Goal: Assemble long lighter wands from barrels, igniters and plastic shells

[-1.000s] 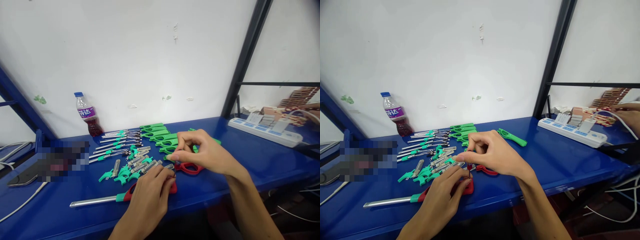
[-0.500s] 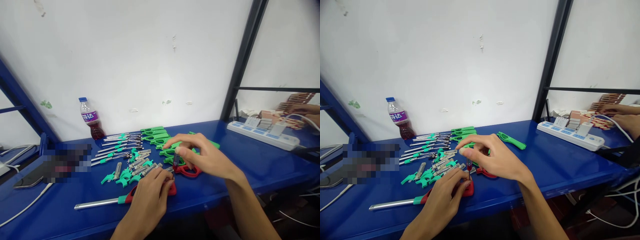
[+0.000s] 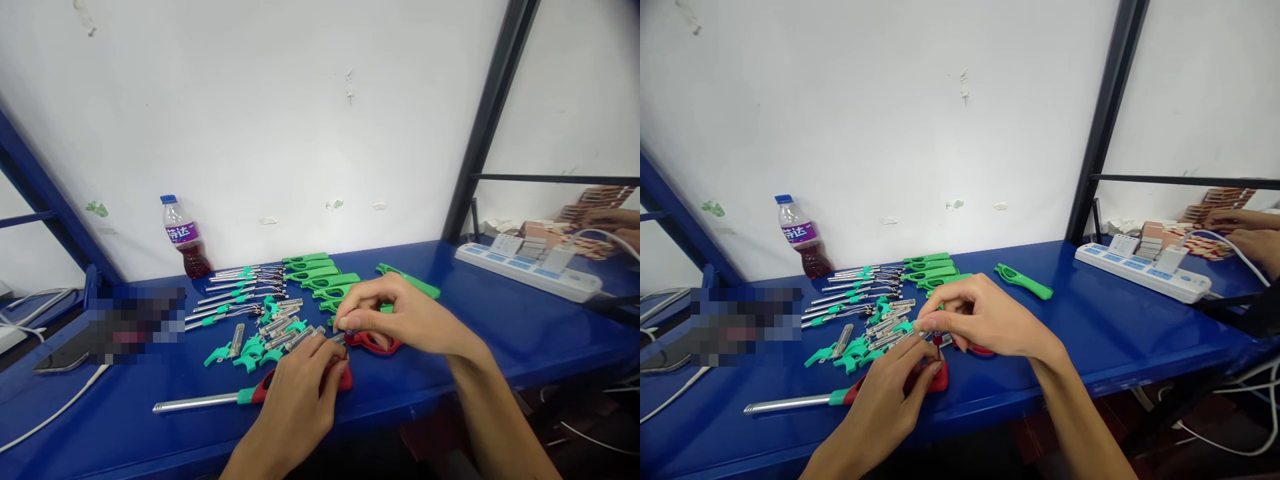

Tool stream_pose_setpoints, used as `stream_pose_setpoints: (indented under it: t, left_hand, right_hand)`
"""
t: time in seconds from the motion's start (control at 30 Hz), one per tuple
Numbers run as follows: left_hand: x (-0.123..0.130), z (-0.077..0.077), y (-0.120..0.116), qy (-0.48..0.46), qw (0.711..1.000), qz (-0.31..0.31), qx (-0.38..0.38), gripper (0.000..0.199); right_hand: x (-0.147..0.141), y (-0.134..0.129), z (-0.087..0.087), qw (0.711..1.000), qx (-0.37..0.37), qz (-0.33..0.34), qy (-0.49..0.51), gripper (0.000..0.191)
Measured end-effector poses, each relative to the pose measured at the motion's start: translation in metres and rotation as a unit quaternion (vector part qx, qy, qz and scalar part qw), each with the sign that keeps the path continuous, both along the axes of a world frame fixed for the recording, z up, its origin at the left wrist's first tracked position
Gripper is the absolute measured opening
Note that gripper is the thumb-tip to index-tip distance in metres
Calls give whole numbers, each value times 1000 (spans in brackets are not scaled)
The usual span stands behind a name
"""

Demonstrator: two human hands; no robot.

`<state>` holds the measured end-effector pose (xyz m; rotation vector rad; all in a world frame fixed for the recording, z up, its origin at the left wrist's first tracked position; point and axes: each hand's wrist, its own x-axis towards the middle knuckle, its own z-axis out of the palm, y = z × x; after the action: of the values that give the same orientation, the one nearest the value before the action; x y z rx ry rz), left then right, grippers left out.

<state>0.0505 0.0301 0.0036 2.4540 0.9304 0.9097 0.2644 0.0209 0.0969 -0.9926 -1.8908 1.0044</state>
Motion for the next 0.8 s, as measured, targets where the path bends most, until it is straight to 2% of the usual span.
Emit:
stream_pose_setpoints:
  t: [0.23, 0.4, 0.53, 0.6, 0.7, 0.8]
  left_hand:
    - [-1, 1, -2, 3, 1000, 4, 9, 16]
    - [0, -3, 1, 2, 1000, -1, 16, 16]
    - [0, -4, 2, 2, 1000, -1, 22, 18]
    - [1, -4, 2, 3, 1000, -2, 24, 19]
    - [1, -2, 1, 4, 1000, -4, 25, 19]
    - [2, -1, 0, 3, 1000, -3, 24, 19]
  right_hand:
    - [-2, 5, -4, 996, 54, -66, 7, 23]
    - [-7, 9, -9, 996, 46, -70, 30, 42]
    - [-10, 11, -11, 993, 84, -87, 16, 54]
    - [-7, 11, -10, 994, 91, -68, 5, 47]
    - [1, 11, -7, 996, 90, -2, -18, 28]
    - [8, 9, -5, 995, 75, 63, -14, 27]
